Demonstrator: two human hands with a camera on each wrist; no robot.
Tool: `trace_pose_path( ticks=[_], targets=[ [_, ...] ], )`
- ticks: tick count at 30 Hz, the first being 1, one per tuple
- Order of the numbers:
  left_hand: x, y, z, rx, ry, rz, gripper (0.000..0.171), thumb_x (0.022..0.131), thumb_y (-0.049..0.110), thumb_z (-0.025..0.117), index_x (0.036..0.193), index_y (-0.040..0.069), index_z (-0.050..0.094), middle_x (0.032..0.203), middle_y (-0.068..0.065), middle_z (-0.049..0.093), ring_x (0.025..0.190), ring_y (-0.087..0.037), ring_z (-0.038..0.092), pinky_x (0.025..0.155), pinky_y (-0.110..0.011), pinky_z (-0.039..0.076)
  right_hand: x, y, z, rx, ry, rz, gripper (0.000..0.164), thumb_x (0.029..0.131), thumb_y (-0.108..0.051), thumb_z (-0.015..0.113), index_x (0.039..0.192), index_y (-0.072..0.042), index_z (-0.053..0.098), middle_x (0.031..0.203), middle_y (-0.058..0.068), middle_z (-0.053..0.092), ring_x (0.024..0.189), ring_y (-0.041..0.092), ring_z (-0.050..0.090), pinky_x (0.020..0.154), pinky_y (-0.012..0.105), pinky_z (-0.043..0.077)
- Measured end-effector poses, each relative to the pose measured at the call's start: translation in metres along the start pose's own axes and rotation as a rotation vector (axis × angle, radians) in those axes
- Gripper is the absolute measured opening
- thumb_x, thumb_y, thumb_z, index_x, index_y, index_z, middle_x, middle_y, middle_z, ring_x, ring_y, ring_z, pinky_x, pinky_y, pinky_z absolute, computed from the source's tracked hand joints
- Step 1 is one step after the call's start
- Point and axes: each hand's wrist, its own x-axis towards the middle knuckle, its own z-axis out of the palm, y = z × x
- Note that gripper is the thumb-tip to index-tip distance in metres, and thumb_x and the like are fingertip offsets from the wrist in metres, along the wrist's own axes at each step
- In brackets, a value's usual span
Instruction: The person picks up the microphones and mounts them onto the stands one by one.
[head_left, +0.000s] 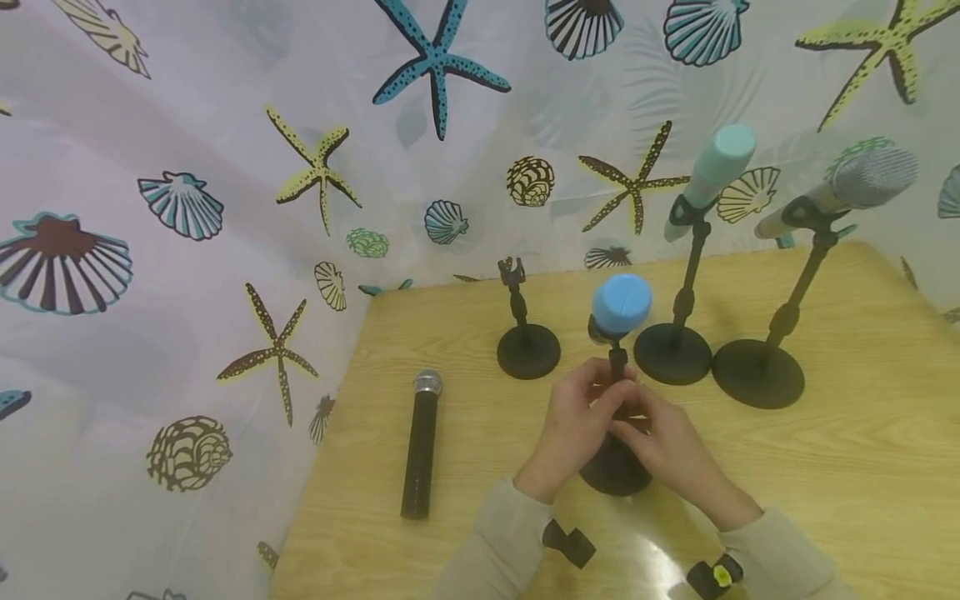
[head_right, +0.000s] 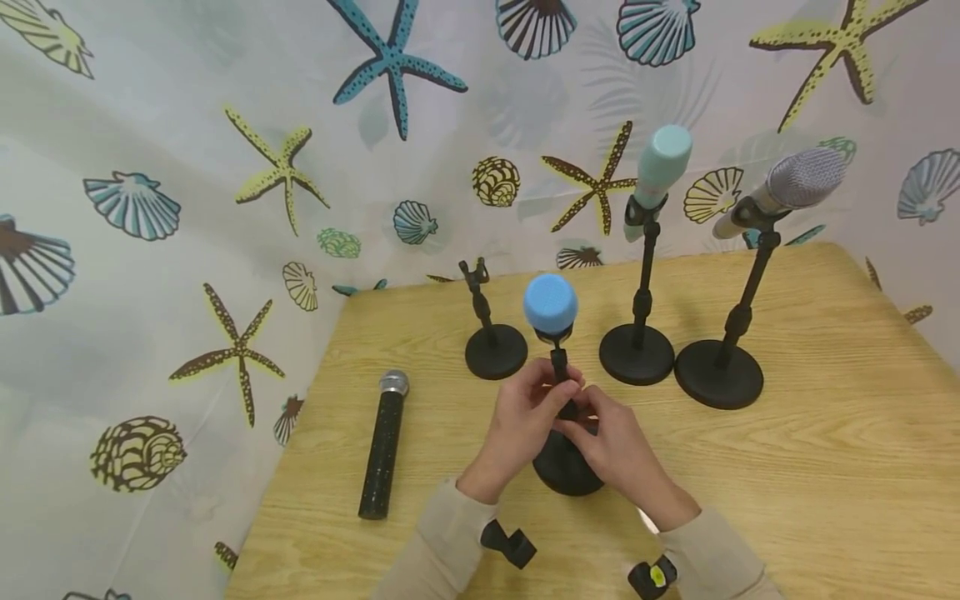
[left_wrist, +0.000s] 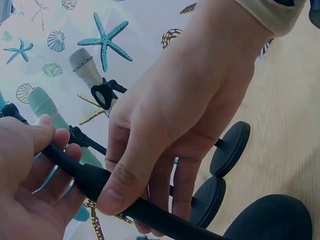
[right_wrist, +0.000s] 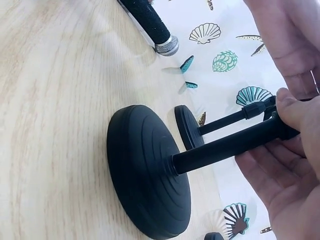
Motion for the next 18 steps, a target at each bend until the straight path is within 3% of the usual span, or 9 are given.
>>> trace_pose_path(
  ticks=[3, 8, 12, 18],
  targets=[
    [-0.002, -0.004, 0.000, 0.041, -0.017, 0.020, 0.017, 0.097, 0.024, 0.064, 0.106, 0.011, 0.069, 0.104, -0.002, 0.073, 0.102, -0.004, 0.067, 0.090, -0.017, 0.054, -0.004, 0.006, 0.004, -0.004, 0.002, -0.004, 0.035, 0.091, -0.007, 0.070, 0.123, 0.000, 0.059, 0.110, 0.015, 0.070, 0.096, 0.030, 0.070, 0.079, 0.039, 0.062],
    [-0.005, -0.012, 0.002, 0.150, -0.095, 0.009, 0.013, 0.099, 0.024, 0.061, 0.103, 0.015, 0.068, 0.102, 0.002, 0.074, 0.103, 0.002, 0.066, 0.089, -0.011, 0.051, -0.021, 0.027, 0.016, -0.171, 0.017, -0.076, 0.020, 0.085, -0.004, 0.076, 0.102, -0.005, 0.065, 0.095, 0.003, 0.070, 0.090, 0.017, 0.066, 0.075, 0.031, 0.059],
    [-0.006, -0.016, 0.001, 0.226, -0.144, -0.006, 0.016, 0.100, 0.026, 0.057, 0.105, 0.016, 0.067, 0.104, 0.003, 0.075, 0.102, 0.001, 0.066, 0.087, -0.009, 0.050, -0.030, 0.038, 0.024, -0.298, 0.033, -0.177, 0.031, 0.079, -0.002, 0.080, 0.107, 0.000, 0.066, 0.110, 0.011, 0.067, 0.101, 0.027, 0.066, 0.084, 0.044, 0.056],
    [-0.007, -0.018, 0.001, 0.215, -0.205, -0.058, 0.015, 0.099, 0.024, 0.059, 0.110, 0.017, 0.067, 0.107, 0.004, 0.074, 0.104, 0.003, 0.065, 0.090, -0.009, 0.049, -0.035, 0.041, 0.025, -0.380, -0.026, -0.186, 0.044, 0.079, -0.008, 0.081, 0.116, 0.006, 0.064, 0.126, 0.022, 0.062, 0.111, 0.039, 0.064, 0.091, 0.052, 0.055]
  ],
)
